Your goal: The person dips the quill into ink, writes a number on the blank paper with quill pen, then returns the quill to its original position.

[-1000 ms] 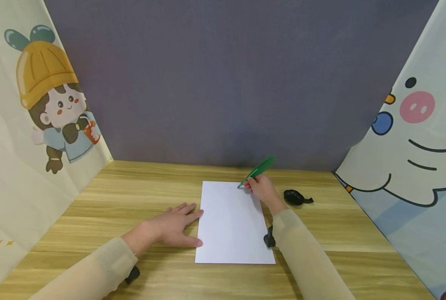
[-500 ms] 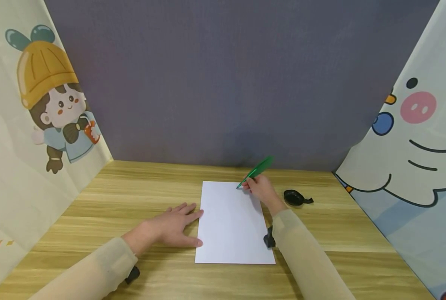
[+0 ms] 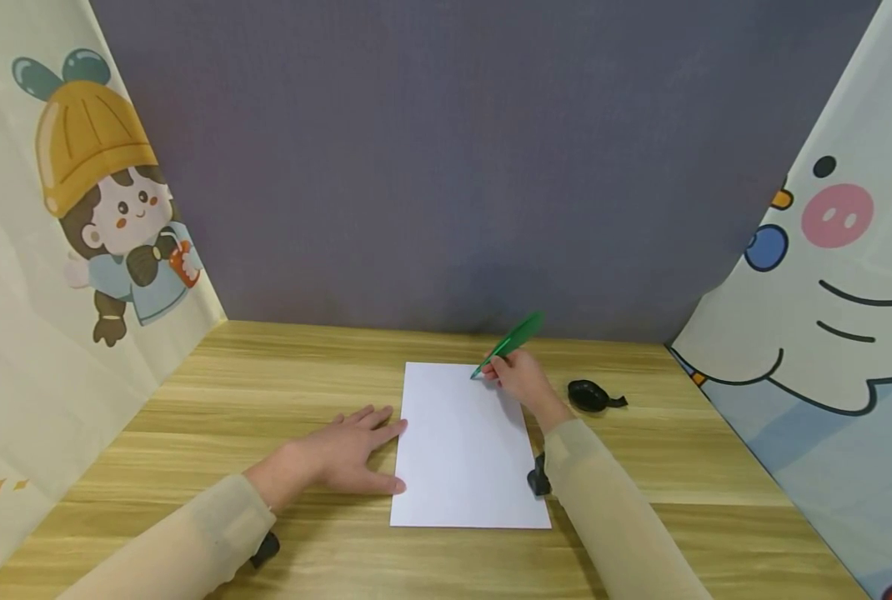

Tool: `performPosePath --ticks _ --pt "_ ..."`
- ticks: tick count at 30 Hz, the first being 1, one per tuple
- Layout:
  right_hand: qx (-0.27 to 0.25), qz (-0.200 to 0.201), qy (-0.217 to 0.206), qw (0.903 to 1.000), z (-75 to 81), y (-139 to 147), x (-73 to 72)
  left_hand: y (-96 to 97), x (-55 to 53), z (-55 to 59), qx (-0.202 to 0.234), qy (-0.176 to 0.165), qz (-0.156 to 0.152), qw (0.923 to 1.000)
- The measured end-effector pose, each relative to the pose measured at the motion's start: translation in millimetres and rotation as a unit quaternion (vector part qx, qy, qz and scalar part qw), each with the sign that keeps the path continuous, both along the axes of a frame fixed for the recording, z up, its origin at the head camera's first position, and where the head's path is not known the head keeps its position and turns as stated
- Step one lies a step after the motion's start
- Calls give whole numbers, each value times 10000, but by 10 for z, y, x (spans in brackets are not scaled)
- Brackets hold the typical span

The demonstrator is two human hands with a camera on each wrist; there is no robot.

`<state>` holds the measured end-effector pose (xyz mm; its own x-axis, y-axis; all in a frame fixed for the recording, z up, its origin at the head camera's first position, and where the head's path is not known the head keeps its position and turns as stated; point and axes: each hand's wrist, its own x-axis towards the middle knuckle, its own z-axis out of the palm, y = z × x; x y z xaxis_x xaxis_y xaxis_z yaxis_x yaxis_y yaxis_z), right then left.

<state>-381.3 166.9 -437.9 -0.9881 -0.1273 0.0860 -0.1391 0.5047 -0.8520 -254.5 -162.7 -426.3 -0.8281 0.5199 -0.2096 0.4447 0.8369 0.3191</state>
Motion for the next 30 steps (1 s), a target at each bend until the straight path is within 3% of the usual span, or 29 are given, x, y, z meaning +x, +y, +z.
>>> performPosePath --ticks 30 --pt "139 327 207 9992 25 -140 46 2 -4 6 6 29 -28 10000"
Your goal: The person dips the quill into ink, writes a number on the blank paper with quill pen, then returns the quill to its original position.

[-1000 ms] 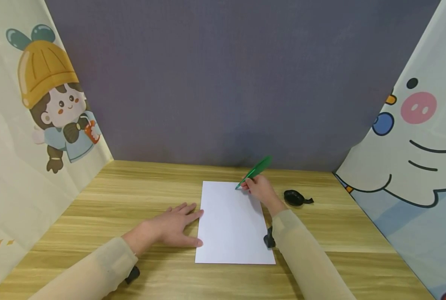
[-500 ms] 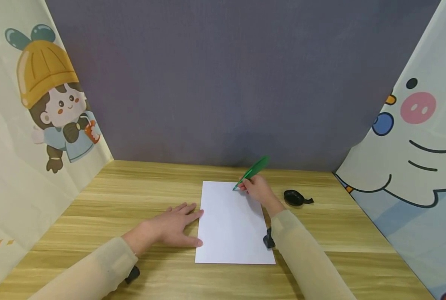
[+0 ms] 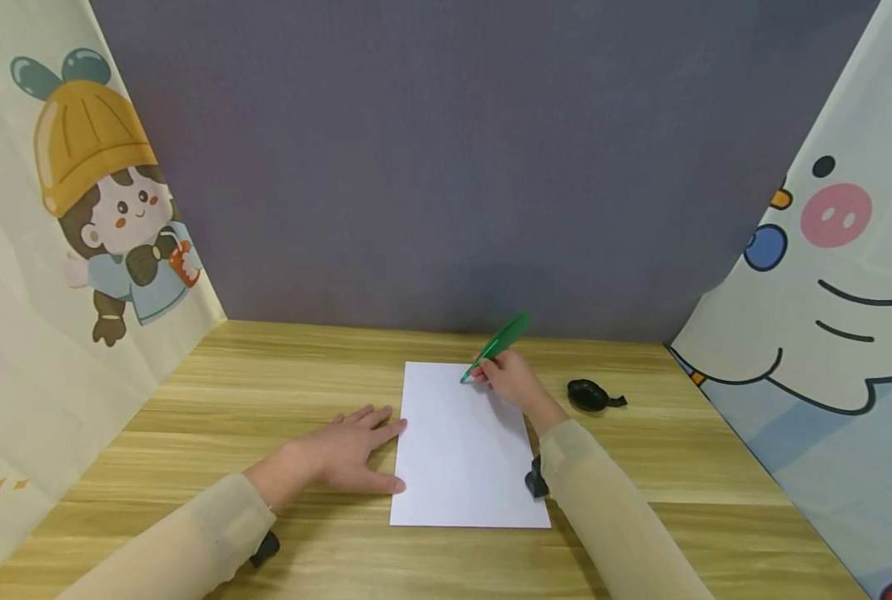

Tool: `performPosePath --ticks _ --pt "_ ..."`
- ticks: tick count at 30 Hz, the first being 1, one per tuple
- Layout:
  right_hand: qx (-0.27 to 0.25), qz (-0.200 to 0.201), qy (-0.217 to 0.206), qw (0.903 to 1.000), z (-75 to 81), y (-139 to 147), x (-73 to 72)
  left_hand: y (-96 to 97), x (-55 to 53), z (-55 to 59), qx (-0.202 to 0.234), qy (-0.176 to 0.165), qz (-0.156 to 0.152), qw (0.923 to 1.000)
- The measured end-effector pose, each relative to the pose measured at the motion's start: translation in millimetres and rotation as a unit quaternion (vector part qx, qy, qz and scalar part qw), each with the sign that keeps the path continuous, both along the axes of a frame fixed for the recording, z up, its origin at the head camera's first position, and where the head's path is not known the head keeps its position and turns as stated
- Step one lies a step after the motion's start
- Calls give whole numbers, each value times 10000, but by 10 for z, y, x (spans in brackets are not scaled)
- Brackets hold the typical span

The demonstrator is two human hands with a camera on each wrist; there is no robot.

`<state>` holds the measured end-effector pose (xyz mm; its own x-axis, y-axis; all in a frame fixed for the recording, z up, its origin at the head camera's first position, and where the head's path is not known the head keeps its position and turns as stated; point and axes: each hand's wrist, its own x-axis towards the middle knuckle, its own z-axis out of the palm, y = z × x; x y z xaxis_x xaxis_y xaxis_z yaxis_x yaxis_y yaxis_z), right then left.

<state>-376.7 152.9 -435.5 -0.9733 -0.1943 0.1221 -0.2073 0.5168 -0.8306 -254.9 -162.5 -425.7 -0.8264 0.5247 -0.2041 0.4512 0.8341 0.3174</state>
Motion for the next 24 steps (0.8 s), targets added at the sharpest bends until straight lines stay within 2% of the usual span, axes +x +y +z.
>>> performPosePath --ticks 24 --pt "208 215 -105 9995 22 -76 41 -8 -11 -19 22 60 -42 10000"
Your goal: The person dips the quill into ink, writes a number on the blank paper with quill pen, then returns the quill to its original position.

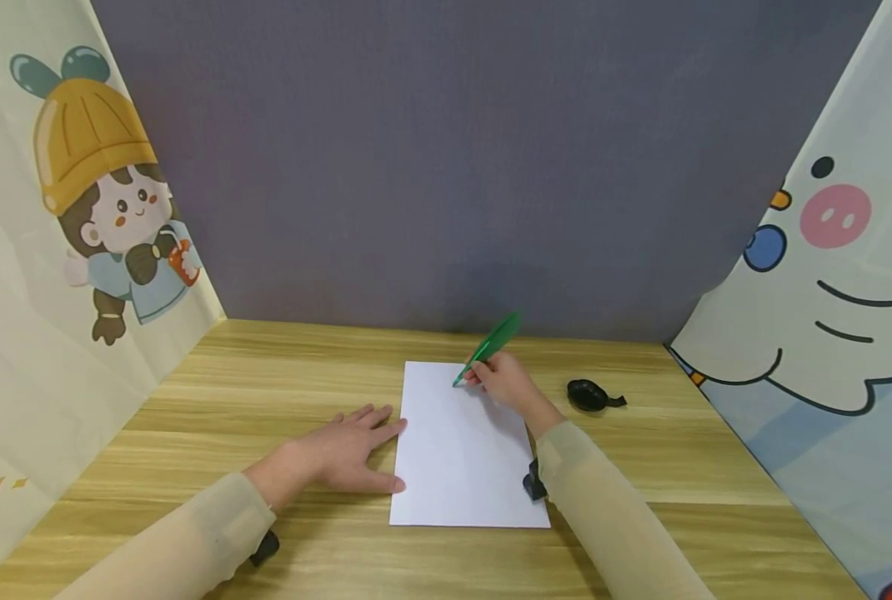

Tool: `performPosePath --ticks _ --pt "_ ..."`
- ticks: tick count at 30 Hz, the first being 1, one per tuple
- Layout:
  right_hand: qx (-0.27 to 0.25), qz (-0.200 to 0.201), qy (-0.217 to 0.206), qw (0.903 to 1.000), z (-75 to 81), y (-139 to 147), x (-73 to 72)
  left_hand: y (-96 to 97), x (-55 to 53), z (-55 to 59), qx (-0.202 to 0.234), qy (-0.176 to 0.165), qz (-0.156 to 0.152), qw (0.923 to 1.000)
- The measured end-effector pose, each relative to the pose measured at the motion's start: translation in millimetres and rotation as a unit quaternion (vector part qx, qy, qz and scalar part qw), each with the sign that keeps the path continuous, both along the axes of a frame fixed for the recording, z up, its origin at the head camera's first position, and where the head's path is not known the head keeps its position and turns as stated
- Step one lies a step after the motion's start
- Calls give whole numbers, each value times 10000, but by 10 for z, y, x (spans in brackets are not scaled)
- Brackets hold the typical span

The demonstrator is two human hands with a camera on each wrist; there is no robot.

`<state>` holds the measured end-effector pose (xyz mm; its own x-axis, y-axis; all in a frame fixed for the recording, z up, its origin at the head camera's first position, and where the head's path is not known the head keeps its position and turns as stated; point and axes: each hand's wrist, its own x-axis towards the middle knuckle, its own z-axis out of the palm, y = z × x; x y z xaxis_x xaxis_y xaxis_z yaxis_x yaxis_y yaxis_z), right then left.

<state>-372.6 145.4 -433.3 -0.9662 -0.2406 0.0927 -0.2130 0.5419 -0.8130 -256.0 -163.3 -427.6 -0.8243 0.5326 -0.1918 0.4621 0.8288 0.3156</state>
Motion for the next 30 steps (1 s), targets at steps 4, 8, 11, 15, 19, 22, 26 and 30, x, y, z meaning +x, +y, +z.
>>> performPosePath --ticks 4,8,11,15,19,22,26,30 --pt "1 52 -13 10000 -1 -18 5 3 2 10 -18 -31 13 10000" --pt "-28 120 19 9999 -8 -31 9 3 7 20 -23 -53 14 10000" --pt "-3 169 78 9998 -5 -45 20 2 12 25 -32 -45 9 10000" --pt "27 195 112 9997 15 -71 44 0 13 23 -19 -76 21 10000" --pt "-17 243 102 9997 21 -93 56 1 16 27 -1 -80 27 10000" --pt "-74 280 66 9996 26 -107 68 4 20 31 -16 -54 26 10000" --pt "-78 314 56 9995 30 -119 88 6 22 24 -24 -44 28 10000" --pt "-65 353 56 9993 22 -127 103 7 23 19 -13 -23 44 10000"
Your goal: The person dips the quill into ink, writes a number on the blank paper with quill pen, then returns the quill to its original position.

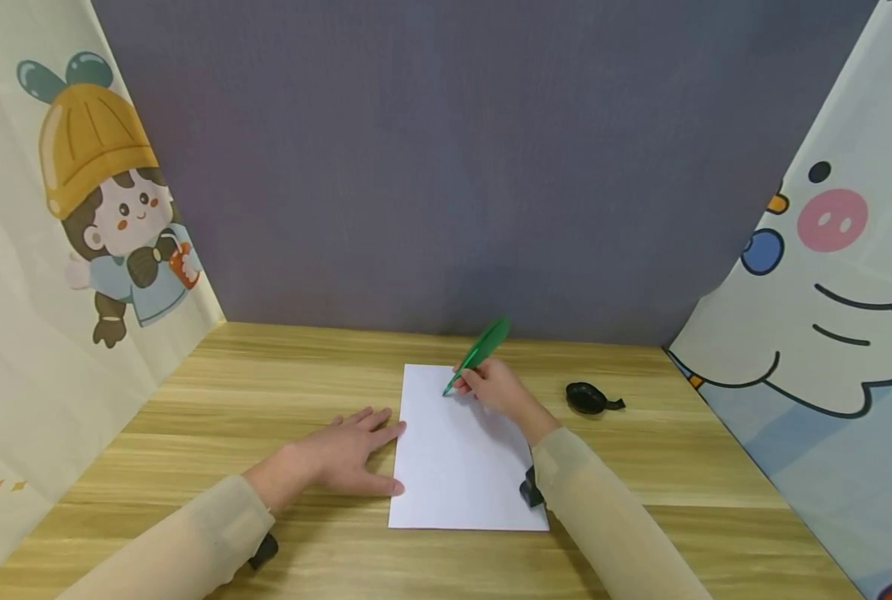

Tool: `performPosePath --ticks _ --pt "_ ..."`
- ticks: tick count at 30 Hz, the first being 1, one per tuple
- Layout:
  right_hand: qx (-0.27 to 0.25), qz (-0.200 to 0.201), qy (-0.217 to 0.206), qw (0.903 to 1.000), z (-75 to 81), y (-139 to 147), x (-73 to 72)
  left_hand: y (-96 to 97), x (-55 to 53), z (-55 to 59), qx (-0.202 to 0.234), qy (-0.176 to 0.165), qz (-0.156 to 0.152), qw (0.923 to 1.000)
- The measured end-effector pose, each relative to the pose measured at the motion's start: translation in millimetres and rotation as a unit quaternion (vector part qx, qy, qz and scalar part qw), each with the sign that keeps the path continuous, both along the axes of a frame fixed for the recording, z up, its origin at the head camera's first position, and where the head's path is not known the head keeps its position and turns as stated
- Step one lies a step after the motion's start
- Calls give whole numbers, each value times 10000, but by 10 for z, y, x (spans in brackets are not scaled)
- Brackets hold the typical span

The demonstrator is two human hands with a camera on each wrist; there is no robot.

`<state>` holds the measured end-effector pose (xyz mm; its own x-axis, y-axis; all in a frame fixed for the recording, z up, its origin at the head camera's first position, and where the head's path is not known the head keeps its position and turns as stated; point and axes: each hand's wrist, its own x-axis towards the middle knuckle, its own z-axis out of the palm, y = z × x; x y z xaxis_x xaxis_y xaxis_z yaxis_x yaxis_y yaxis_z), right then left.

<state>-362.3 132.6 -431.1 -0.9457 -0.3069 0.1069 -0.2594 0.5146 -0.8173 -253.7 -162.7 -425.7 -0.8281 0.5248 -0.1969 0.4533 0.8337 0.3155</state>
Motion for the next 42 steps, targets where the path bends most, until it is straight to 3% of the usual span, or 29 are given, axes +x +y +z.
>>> performPosePath --ticks 17,32,42 --pt "102 138 -117 9998 25 -66 65 4 -10 -15 13 6 -16 10000" --pt "132 418 58 9990 -4 -101 96 8 7 24 -13 -43 -74 10000" --pt "175 686 125 9974 36 -140 190 16 19 37 -20 -60 -55 10000"
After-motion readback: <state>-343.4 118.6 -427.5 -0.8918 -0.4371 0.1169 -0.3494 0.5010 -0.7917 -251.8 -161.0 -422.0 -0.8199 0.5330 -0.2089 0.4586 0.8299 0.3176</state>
